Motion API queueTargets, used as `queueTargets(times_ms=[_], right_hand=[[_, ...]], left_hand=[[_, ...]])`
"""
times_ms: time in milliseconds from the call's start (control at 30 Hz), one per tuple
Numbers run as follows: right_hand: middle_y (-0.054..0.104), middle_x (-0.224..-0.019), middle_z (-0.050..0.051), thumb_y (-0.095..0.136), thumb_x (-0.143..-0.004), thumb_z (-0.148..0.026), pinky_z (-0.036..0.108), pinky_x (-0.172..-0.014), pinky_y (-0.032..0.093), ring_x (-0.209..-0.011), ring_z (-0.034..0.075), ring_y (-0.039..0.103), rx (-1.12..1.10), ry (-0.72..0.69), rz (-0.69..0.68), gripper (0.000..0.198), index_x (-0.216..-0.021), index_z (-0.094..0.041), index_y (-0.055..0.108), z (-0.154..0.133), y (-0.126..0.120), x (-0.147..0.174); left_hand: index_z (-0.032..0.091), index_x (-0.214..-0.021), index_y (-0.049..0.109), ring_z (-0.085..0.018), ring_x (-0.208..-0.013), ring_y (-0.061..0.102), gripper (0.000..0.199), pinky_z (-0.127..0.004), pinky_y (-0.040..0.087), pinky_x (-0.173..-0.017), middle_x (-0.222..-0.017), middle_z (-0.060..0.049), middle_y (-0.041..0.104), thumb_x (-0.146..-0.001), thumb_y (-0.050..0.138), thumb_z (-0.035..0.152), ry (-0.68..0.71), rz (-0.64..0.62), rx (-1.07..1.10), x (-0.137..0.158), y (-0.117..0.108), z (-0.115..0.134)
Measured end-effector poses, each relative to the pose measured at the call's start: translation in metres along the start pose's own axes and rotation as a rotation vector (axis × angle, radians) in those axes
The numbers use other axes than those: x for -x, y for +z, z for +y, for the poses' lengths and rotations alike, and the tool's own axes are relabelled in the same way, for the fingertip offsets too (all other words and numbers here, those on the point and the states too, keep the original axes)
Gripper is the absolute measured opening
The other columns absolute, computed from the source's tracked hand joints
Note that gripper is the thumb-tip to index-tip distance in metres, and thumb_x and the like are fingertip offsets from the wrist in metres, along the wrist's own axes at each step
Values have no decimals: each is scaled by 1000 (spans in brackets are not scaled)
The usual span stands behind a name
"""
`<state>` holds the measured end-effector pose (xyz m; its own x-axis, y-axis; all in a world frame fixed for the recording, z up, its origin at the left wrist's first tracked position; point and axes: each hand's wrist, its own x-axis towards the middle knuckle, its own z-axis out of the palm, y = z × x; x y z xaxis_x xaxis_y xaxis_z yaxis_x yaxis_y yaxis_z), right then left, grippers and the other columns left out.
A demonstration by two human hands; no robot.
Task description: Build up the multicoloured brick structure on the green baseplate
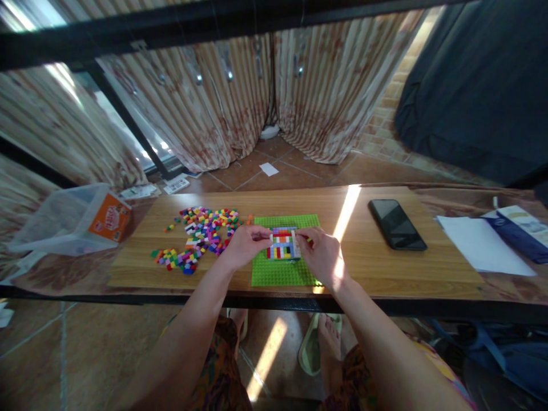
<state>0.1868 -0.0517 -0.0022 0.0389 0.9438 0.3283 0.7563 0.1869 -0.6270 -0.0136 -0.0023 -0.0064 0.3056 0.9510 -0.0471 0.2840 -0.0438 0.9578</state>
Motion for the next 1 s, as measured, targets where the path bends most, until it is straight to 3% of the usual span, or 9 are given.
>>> queueTargets(times_ms=[367, 500, 667, 800, 1000], right_hand=[[74, -84, 7, 55, -85, -30, 31, -68, 51, -69, 18, 65, 13, 69, 18, 24, -90, -19, 75, 0, 14, -1], [74, -83, 8, 56, -83, -32, 31, -68, 51, -68, 18, 66, -43, 109, 25, 25, -89, -18, 76, -1, 15, -2], [76, -82, 6, 52, -84, -33, 30, -65, 51, -70, 19, 68, -80, 144, -22, 28, -89, -21, 77, 2, 11, -5], [75, -78, 6, 51, -85, -35, 31, -63, 51, -68, 20, 67, -86, 216, 22, 32, -95, -20, 77, 5, 5, -7], [73, -70, 5, 53, -81, -37, 31, -59, 49, -61, 20, 65, -49, 237, 58, 32, -93, -19, 77, 4, -3, -8]], left_hand=[[11, -81, 75, -15, -68, 66, 11, -25, 51, -65, -76, -6, 75, -73, 67, 12, 80, -9, -241, -2, -2, 2], [11, -80, 75, -14, -66, 64, 10, -24, 49, -62, -74, -6, 74, -74, 66, 12, 97, -20, -237, 0, -2, 2], [13, -95, 74, -12, -66, 62, 19, -22, 48, -62, -74, -3, 71, -79, 64, 17, 102, 12, -179, 5, 1, -4], [13, -110, 69, -12, -66, 61, 30, -23, 48, -64, -76, -2, 69, -81, 63, 20, 89, 24, -194, 9, -4, -3], [15, -119, 66, -12, -66, 58, 48, -25, 48, -63, -83, -2, 68, -73, 73, 25, 66, -24, -289, 12, -9, 2]])
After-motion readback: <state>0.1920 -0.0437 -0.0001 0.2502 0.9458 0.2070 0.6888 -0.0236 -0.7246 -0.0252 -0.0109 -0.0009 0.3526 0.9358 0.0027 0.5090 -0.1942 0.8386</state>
